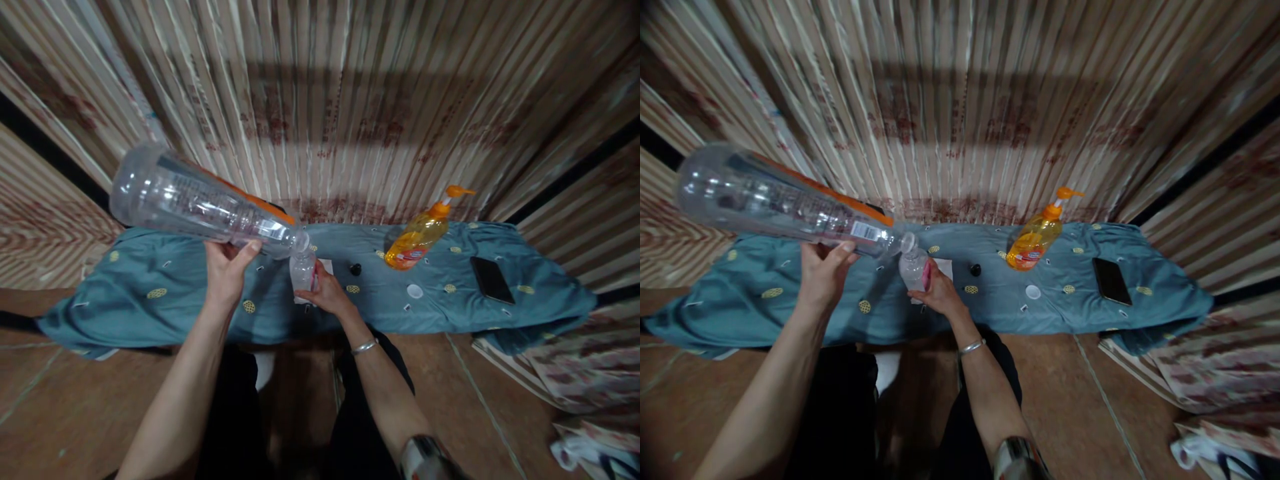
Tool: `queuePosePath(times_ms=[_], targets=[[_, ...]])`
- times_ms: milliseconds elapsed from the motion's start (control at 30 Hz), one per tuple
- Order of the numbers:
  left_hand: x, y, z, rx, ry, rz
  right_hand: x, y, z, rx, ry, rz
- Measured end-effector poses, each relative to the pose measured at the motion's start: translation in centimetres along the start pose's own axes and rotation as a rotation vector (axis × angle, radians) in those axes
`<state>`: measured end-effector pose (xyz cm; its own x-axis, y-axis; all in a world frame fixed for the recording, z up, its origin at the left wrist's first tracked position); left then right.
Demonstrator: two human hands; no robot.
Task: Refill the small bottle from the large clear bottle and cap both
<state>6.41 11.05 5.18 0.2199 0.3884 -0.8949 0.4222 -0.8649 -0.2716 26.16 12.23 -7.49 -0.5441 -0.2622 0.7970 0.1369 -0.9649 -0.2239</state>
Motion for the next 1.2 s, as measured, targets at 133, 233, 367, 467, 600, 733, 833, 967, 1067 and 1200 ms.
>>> queuePosePath(times_ms=[133, 233, 367, 467, 600, 733, 833, 967, 1067, 1200], targets=[[2.1, 1.4, 1.5, -0.114, 0.207, 0.244, 0.0, 0.0, 0.0, 0.007, 0.014, -0.016], [3.2, 2.6, 1.8, -0.167, 0.377, 0.495, 0.0, 0.1, 0.1, 0.011, 0.013, -0.037], [3.7, 4.0, 1.4, -0.289, 0.616, 0.782, 0.2, 0.2, 0.0, 0.003, 0.006, -0.029], [4.1, 4.6, 0.7, -0.316, 0.796, 0.894, 0.1, 0.2, -0.1, -0.009, 0.012, -0.036], [5.2, 4.1, 0.2, -0.319, 1.045, 0.899, 0.1, 0.4, -0.1, 0.007, -0.002, -0.043], [6.9, 3.3, 0.5, -0.342, 1.167, 0.914, 0.1, 0.4, -0.1, 0.012, 0.001, -0.048], [7.8, 3.1, 0.8, -0.348, 1.159, 0.916, 0.1, 0.4, -0.1, 0.003, 0.011, -0.046], [8.3, 3.3, 0.8, -0.324, 1.113, 0.909, -0.1, 0.4, -0.2, -0.009, 0.034, -0.048], [8.3, 3.5, 0.8, -0.32, 1.098, 0.929, -0.1, 0.5, -0.1, -0.019, 0.041, -0.057], [8.3, 3.7, 0.9, -0.309, 1.064, 0.933, 0.0, 0.5, -0.1, -0.005, 0.044, -0.056]])
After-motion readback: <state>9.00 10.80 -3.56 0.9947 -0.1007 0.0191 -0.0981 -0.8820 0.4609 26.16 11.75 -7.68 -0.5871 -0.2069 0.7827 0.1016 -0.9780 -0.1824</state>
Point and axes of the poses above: each hand's wrist, its own y-axis away from the middle knuckle, its own z-axis out of the back of the hand, x = y × z, the point moved 3 cm from there along -y, towards the middle knuckle, and after that the axes turned 6 degrees about -x, right-handed, at the moved point
